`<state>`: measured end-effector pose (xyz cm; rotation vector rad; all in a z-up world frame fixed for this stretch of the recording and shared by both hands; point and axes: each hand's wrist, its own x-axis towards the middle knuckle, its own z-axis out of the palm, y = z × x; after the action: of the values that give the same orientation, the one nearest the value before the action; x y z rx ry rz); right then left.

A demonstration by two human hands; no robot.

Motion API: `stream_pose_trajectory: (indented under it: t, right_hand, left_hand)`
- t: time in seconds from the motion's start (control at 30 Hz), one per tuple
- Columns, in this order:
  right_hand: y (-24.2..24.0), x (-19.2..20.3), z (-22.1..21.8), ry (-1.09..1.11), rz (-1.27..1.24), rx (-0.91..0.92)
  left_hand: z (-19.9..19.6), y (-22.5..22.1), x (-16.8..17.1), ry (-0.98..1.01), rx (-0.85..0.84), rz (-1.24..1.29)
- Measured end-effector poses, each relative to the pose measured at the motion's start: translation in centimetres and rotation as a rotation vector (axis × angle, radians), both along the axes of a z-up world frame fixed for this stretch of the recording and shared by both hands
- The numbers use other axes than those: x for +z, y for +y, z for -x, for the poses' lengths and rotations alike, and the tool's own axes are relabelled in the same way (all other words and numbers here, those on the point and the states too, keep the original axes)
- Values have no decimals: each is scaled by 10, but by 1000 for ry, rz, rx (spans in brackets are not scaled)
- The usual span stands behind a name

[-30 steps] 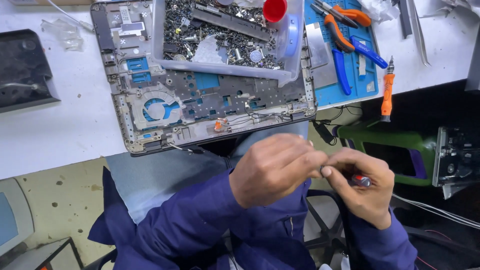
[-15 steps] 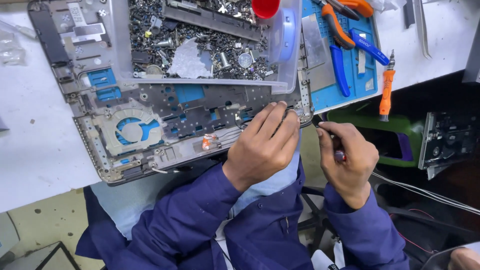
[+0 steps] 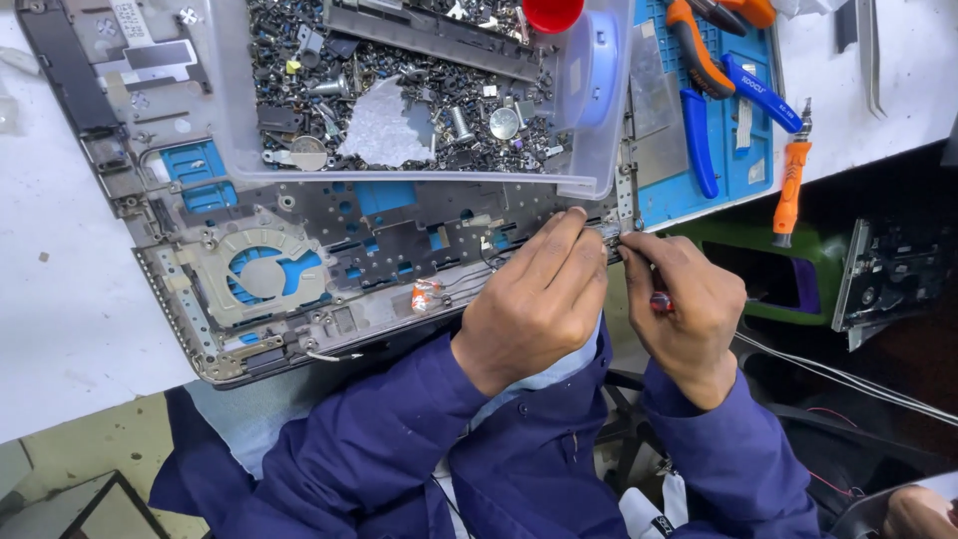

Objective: Repairing a laptop by searching for and installing specific screws into the internal chassis using a screwdriver.

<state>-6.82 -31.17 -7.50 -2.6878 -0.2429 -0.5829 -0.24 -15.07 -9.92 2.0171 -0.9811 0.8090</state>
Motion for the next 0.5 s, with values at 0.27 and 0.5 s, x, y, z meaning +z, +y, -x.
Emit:
stream_pose_trajectory:
  t: [0.27,0.5]
  right_hand:
    - [2,6,-2,17,-63,7]
    - [4,9,2,9,-82,-3]
  left_hand:
    - [1,0,-3,16,-18,34]
    - [1,1,-5,3,-23,27]
